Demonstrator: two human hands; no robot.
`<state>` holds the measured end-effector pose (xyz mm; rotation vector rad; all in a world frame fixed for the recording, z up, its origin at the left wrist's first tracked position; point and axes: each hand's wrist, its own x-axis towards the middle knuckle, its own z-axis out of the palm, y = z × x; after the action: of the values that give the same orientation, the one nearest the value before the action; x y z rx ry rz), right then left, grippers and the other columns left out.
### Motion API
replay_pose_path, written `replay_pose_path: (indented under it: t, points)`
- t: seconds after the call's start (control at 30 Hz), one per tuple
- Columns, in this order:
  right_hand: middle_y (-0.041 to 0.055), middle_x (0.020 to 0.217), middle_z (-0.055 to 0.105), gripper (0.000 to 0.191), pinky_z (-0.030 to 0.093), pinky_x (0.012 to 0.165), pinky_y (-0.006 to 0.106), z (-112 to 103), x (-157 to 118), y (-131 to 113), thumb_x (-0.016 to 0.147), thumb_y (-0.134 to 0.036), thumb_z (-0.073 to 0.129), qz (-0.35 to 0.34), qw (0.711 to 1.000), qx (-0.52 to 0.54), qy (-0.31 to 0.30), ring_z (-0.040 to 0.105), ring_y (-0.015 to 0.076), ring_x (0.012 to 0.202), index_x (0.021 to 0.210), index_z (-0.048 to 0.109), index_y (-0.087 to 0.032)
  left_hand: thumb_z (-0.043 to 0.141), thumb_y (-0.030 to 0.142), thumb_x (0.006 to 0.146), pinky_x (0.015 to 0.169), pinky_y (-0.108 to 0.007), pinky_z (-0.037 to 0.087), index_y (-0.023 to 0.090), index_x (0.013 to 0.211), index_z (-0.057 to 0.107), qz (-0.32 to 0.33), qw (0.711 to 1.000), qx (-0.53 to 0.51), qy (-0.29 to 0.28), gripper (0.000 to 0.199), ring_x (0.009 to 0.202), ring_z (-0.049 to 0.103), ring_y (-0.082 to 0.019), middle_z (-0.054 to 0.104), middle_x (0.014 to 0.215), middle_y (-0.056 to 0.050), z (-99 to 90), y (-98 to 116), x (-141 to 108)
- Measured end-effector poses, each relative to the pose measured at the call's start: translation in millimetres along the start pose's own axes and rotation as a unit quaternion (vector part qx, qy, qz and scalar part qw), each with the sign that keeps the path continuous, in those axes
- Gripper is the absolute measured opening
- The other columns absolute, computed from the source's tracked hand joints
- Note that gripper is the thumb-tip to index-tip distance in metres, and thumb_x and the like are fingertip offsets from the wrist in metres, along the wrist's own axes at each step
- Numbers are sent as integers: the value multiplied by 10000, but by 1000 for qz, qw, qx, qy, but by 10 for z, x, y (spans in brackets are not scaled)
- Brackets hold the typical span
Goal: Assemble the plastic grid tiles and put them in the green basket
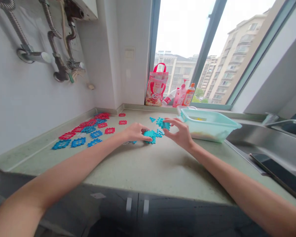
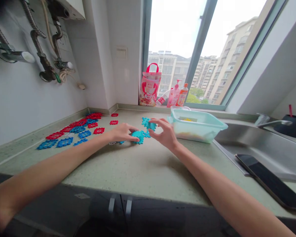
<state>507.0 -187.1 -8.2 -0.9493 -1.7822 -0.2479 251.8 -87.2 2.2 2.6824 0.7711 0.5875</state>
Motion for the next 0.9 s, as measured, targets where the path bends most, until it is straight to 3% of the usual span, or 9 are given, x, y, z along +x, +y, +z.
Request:
replay_pose_path:
  t: [0.17, 0.37, 0.53, 0.67, 0.73, 0.8, 0.9]
  points:
    - [52, 1220, 765, 294, 596, 849, 412, -52, 75, -49, 875, -297, 727, 1, 1000, -4, -22, 689, 233, 922, 1168, 739, -281, 839, 614, 699, 755, -278, 492, 249, 1268, 747, 1, 1000, -5, -10, 682, 879, 719, -234, 785, 971, -38, 60, 72, -60]
    - [59, 1239, 762, 325, 584, 847, 381, -88, 27, -112, 869, -248, 721, -6, 999, 17, -42, 692, 222, 954, 1194, 731, -263, 897, 573, 643, 842, -314, 544, 186, 1580, 433, -8, 997, -72, -3, 1114, 945, 727, -237, 763, 1100, -77, 172, 172, -77]
    - [57, 1082, 782, 278, 579, 880, 387, 23, -52, -70, 848, -224, 740, -32, 970, 74, -228, 700, 226, 969, 1124, 756, -249, 902, 485, 683, 856, -325, 526, 193, 1681, 181, 23, 994, -105, 2, 1265, 907, 741, -235, 779, 1029, -41, 200, 236, -114]
    - [62, 1062, 768, 279, 574, 884, 398, 71, -105, -55, 863, -249, 747, 4, 960, 87, -266, 698, 232, 981, 1142, 748, -240, 901, 450, 698, 866, -324, 511, 210, 1697, 100, 39, 992, -116, 8, 1303, 889, 748, -233, 784, 1022, -32, 264, 232, -116]
    - [52, 1043, 765, 279, 571, 882, 392, 65, -109, -75, 874, -274, 746, 18, 956, 95, -278, 697, 229, 980, 1151, 739, -243, 904, 468, 693, 879, -331, 504, 220, 1697, 109, 43, 994, -105, 3, 1304, 915, 746, -241, 781, 1049, -42, 248, 227, -98]
    - [43, 1059, 763, 299, 566, 878, 381, 60, -108, -102, 874, -303, 755, 42, 951, 102, -290, 697, 222, 968, 1166, 724, -247, 926, 518, 636, 926, -344, 492, 243, 1683, 203, 54, 996, -72, -24, 1301, 1029, 728, -267, 764, 1155, -73, 117, 200, -82]
    - [40, 1148, 750, 376, 549, 889, 366, 80, -121, -124, 850, -341, 787, 72, 945, 95, -305, 687, 211, 961, 1203, 690, -253, 924, 628, 549, 967, -343, 474, 282, 1502, 553, 42, 996, 22, -80, 1079, 1209, 651, -314, 690, 1349, -109, -323, 55, -107]
